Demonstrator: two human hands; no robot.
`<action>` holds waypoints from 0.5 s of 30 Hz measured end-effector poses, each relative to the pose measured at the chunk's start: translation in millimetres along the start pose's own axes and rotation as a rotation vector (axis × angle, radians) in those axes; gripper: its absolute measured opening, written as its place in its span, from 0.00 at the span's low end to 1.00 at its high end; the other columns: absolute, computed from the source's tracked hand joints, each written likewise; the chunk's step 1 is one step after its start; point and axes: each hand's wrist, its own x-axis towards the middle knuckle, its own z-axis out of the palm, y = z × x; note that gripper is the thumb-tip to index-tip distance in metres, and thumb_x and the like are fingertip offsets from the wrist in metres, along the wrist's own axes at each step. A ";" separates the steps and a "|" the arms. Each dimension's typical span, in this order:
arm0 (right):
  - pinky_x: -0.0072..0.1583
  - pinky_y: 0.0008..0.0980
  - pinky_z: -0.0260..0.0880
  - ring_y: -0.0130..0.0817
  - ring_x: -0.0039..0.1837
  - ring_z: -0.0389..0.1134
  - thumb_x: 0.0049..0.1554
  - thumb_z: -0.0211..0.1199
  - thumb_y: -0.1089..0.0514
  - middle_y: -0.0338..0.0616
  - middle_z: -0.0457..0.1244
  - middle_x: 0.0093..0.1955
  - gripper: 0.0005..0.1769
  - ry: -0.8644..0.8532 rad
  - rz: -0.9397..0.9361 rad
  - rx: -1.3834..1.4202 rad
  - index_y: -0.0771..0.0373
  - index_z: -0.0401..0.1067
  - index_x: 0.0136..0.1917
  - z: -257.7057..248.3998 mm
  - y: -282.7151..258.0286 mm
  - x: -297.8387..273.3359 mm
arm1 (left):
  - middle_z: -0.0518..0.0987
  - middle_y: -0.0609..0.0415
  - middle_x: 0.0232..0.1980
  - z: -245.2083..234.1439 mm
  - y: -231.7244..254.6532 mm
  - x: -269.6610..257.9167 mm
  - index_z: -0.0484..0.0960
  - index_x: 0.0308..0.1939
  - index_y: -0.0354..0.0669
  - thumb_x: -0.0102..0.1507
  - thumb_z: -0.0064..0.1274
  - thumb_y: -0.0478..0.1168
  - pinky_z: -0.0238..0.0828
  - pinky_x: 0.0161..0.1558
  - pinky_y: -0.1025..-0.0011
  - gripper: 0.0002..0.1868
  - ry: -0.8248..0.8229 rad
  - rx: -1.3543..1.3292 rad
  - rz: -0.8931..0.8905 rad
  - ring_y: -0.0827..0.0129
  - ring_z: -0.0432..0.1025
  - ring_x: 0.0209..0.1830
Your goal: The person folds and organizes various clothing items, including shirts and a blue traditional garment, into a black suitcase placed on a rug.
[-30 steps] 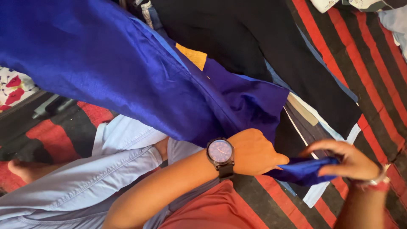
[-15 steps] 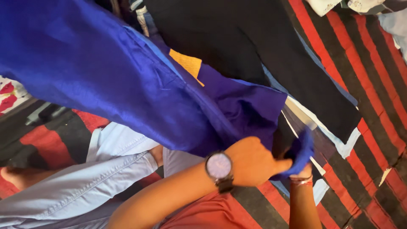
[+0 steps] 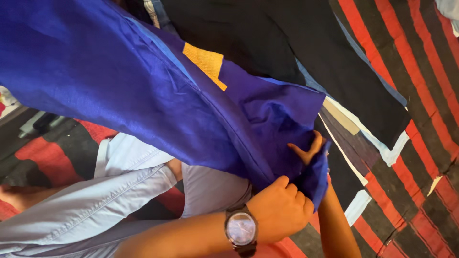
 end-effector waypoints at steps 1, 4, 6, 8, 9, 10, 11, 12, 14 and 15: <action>0.55 0.45 0.71 0.54 0.57 0.69 0.39 0.83 0.41 0.62 0.64 0.58 0.54 0.004 0.011 0.071 0.69 0.62 0.70 0.5 -0.7 -0.2 | 0.77 0.55 0.26 3.5 0.1 0.7 0.78 0.31 0.43 0.54 0.55 0.40 0.61 0.37 0.66 0.06 -0.029 0.001 -0.001 0.66 0.72 0.27; 0.54 0.40 0.71 0.49 0.55 0.70 0.45 0.81 0.43 0.57 0.66 0.54 0.46 -0.009 0.204 0.129 0.68 0.63 0.65 -3.0 4.9 -1.3 | 0.76 0.56 0.26 15.4 -2.5 4.1 0.77 0.32 0.45 0.61 0.55 0.40 0.61 0.37 0.66 0.05 0.019 -0.016 0.009 0.67 0.70 0.27; 0.50 0.34 0.71 0.37 0.50 0.72 0.53 0.73 0.46 0.47 0.70 0.51 0.30 -0.278 0.363 0.548 0.64 0.71 0.62 -11.1 9.9 2.2 | 0.75 0.57 0.26 19.3 -6.1 6.2 0.78 0.35 0.44 0.59 0.55 0.41 0.60 0.37 0.65 0.06 0.224 -0.048 0.038 0.66 0.69 0.27; 0.43 0.30 0.62 0.29 0.41 0.66 0.60 0.67 0.48 0.40 0.71 0.48 0.20 -0.352 0.461 0.851 0.60 0.75 0.61 -15.5 10.0 1.5 | 0.72 0.57 0.28 18.2 -7.8 7.0 0.75 0.33 0.46 0.60 0.55 0.40 0.61 0.38 0.67 0.05 0.294 -0.101 0.071 0.66 0.69 0.30; 0.37 0.30 0.54 0.27 0.36 0.60 0.63 0.66 0.50 0.38 0.69 0.46 0.17 -0.289 0.484 0.942 0.59 0.74 0.61 -16.4 8.4 -2.3 | 0.71 0.58 0.30 17.1 -9.1 8.1 0.74 0.31 0.47 0.61 0.55 0.40 0.62 0.39 0.67 0.06 0.330 -0.126 0.089 0.66 0.69 0.31; 0.31 0.30 0.45 0.25 0.30 0.54 0.66 0.65 0.51 0.36 0.68 0.44 0.14 -0.226 0.509 1.031 0.58 0.74 0.62 -18.4 6.3 -4.7 | 0.71 0.58 0.29 16.0 -10.1 9.6 0.74 0.31 0.47 0.60 0.55 0.40 0.61 0.39 0.67 0.06 0.329 -0.119 0.098 0.66 0.69 0.31; 0.32 0.29 0.48 0.24 0.30 0.54 0.68 0.62 0.48 0.36 0.65 0.41 0.14 -0.254 0.515 0.922 0.56 0.75 0.61 -22.1 3.7 -0.9 | 0.70 0.58 0.29 15.1 -10.9 11.0 0.74 0.30 0.46 0.60 0.55 0.41 0.61 0.39 0.66 0.07 0.328 -0.111 0.106 0.65 0.68 0.31; 0.34 0.28 0.51 0.24 0.30 0.55 0.69 0.59 0.45 0.36 0.63 0.38 0.15 -0.282 0.525 0.814 0.55 0.75 0.60 -26.1 -0.1 2.9 | 0.70 0.58 0.28 14.2 -10.6 11.1 0.74 0.30 0.46 0.59 0.55 0.41 0.61 0.39 0.65 0.07 0.323 -0.106 0.114 0.65 0.68 0.32; 0.34 0.27 0.53 0.22 0.30 0.56 0.68 0.58 0.47 0.33 0.59 0.33 0.13 -0.326 0.530 0.790 0.53 0.76 0.61 -38.2 -12.6 -0.8 | 0.70 0.58 0.29 12.7 -11.2 11.4 0.75 0.31 0.46 0.60 0.54 0.40 0.61 0.40 0.65 0.06 0.321 -0.100 0.103 0.65 0.68 0.32; 0.33 0.27 0.52 0.20 0.30 0.56 0.65 0.61 0.52 0.31 0.58 0.32 0.13 -0.344 0.527 0.874 0.52 0.76 0.62 -48.9 -20.5 -10.1 | 0.70 0.58 0.29 11.8 -12.2 11.8 0.75 0.32 0.46 0.60 0.54 0.40 0.61 0.40 0.65 0.05 0.322 -0.095 0.099 0.66 0.68 0.32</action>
